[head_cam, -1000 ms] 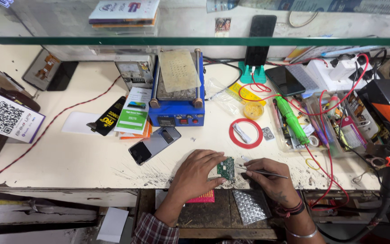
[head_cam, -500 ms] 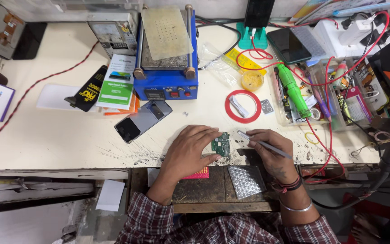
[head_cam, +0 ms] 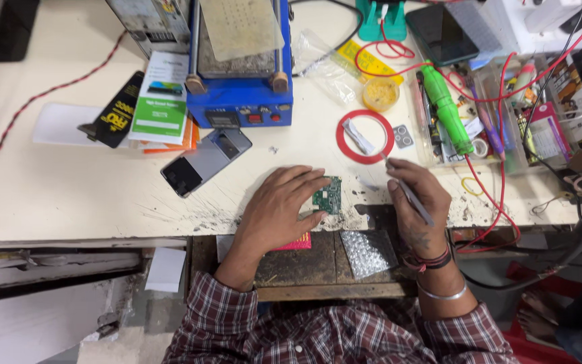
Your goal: The person holds a green circuit board on the workbench and solders components onto it using a soldering iron, at times steadying the board with one hand while applying the iron with the other. They also use a small tool to work on the board and reposition it during the work.
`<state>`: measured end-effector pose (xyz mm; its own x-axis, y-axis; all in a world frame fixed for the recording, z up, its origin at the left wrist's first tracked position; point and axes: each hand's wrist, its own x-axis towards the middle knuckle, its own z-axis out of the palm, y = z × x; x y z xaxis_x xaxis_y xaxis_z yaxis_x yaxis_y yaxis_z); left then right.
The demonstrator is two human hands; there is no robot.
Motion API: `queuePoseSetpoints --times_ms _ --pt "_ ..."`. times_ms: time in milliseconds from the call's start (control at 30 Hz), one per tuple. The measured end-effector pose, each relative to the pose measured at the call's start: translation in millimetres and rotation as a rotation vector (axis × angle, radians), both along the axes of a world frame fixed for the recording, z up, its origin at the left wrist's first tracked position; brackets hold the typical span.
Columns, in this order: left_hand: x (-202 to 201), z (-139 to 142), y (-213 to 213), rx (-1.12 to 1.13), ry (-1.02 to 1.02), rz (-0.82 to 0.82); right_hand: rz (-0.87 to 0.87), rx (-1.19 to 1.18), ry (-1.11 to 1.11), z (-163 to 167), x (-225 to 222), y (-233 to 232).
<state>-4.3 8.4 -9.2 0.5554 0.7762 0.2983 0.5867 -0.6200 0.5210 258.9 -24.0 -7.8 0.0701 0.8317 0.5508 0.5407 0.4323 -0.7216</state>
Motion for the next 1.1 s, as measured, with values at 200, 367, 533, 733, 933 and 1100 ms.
queuePoseSetpoints --times_ms 200,367,533,733,933,1100 --pt "2.6 3.0 0.2 -0.031 0.017 0.026 0.144 -0.142 0.378 -15.3 7.6 2.4" --pt "2.4 7.2 -1.5 -0.048 -0.003 0.046 0.134 -0.174 0.508 -31.0 18.4 -2.1" --pt "3.2 8.7 0.4 -0.001 0.004 0.035 0.097 -0.105 0.571 -41.1 27.5 -5.8" --pt "2.3 9.2 -0.4 -0.013 -0.023 0.033 0.081 -0.066 0.519 -41.4 28.6 -6.3" --pt "2.5 10.6 -3.1 -0.025 -0.029 0.033 0.08 -0.063 0.401 -27.9 22.6 -8.3" --pt "3.8 6.4 -1.4 -0.011 -0.006 0.035 0.119 -0.083 0.439 -25.4 19.1 -6.5"
